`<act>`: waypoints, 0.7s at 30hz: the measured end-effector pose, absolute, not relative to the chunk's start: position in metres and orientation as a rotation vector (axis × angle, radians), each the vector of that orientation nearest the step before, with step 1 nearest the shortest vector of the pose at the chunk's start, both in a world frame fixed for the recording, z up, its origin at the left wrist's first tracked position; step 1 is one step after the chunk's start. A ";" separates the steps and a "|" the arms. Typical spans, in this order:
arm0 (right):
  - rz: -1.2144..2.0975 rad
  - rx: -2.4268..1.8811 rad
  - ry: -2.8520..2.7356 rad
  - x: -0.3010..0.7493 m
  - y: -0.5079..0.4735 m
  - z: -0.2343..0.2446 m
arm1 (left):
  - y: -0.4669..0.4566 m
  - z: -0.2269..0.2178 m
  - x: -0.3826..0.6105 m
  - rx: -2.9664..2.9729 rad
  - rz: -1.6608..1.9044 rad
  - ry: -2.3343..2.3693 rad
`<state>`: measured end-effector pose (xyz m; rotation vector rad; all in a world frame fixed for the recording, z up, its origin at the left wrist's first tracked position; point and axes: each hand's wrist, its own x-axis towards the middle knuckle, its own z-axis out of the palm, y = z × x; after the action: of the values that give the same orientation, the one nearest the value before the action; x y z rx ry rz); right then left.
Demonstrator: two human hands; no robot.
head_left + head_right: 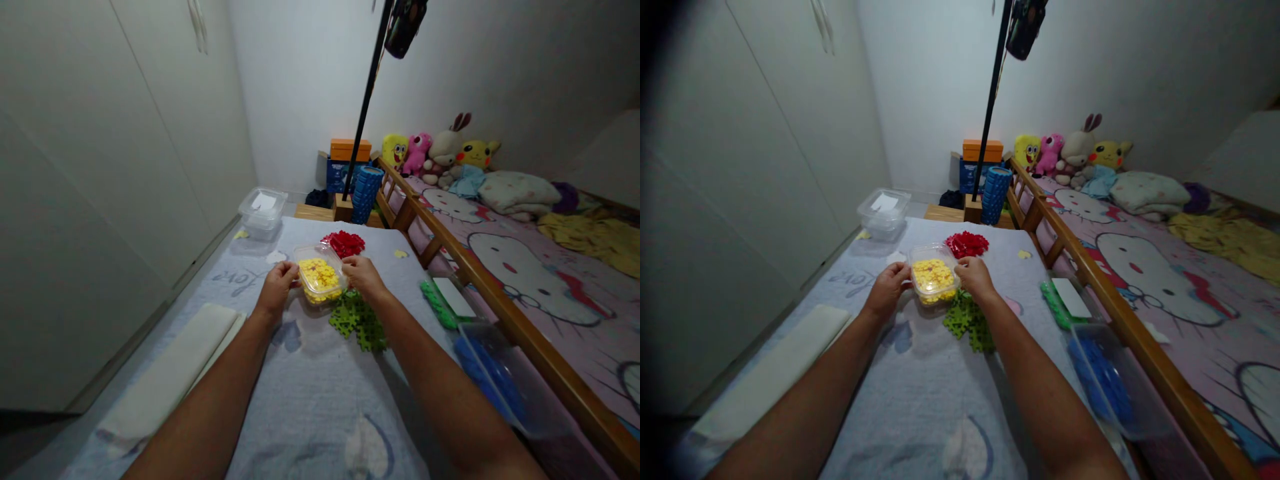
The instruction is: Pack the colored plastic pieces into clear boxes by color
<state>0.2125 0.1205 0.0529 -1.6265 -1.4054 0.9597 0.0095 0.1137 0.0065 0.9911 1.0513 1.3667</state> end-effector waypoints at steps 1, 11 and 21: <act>0.965 -1.622 -1.419 0.218 0.122 0.056 | 0.112 0.008 0.013 1.000 1.345 1.013; 0.747 -1.680 -1.402 0.310 0.144 0.075 | 0.097 0.003 0.035 1.110 1.117 0.917; 0.468 -1.943 -1.097 0.410 0.178 0.073 | 0.106 -0.022 0.025 1.200 1.203 1.087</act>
<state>0.4096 0.1782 0.0725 -1.9434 -1.0972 0.4675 0.0254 0.1062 -0.0216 1.2000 1.0873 1.2034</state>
